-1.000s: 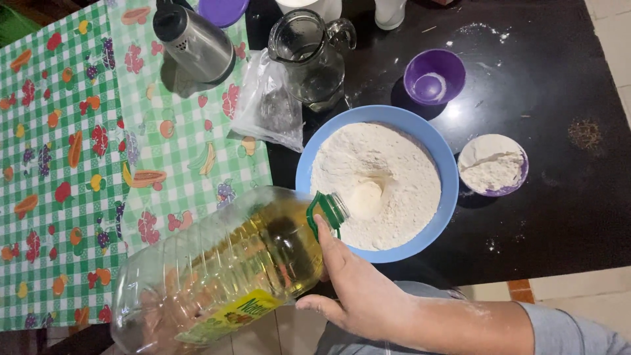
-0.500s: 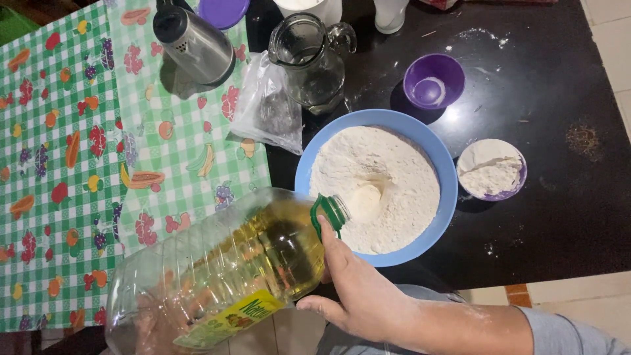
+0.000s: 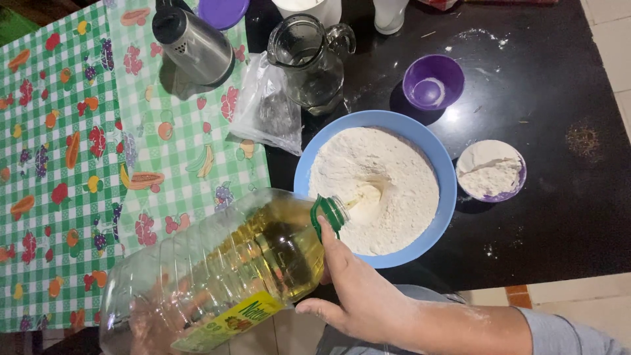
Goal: Preparing dough by measuring and mixing flour, yeast, oil, and water in a bowl.
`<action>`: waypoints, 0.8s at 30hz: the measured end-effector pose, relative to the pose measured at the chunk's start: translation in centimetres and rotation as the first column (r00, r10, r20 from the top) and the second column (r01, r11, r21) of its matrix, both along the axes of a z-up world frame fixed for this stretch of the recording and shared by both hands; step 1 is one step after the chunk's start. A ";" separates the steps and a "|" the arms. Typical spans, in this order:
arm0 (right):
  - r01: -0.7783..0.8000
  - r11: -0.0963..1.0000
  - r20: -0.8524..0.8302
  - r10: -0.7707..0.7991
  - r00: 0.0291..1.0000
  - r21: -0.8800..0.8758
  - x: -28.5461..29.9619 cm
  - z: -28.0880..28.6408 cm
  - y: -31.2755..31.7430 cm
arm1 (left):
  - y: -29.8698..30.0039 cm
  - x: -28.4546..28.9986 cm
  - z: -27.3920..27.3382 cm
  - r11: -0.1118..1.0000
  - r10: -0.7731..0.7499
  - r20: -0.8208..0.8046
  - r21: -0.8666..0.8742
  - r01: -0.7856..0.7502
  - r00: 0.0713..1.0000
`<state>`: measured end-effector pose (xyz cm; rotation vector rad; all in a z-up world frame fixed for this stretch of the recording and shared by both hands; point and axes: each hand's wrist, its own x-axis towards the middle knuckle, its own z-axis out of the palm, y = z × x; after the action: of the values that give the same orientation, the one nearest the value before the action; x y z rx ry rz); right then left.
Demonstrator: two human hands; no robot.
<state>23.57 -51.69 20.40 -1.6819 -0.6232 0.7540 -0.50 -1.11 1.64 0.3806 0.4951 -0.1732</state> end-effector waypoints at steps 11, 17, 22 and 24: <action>0.012 0.999 0.004 -0.012 1.000 0.051 -0.3 -0.5 -0.1 | -0.2 1.8 0.9 0.977 -0.095 0.131 -0.176 0.118 0.987; 0.009 0.998 0.014 -0.010 1.000 0.056 -0.3 -0.5 -0.2 | -0.4 1.8 0.8 0.962 -0.131 0.211 -0.210 0.176 0.969; 0.001 0.998 -0.011 -0.001 1.000 0.067 -0.3 -0.6 -0.2 | 0.8 0.3 -0.6 0.994 -0.074 0.047 -0.077 0.077 0.996; -0.010 0.998 0.019 0.009 1.000 0.065 -0.3 -0.7 -0.2 | 0.0 0.5 0.0 0.999 -0.028 0.009 -0.036 0.028 1.000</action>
<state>23.30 -51.93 19.71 -1.6292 -0.6622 0.7179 0.03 -1.15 1.63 0.3530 0.4780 -0.2075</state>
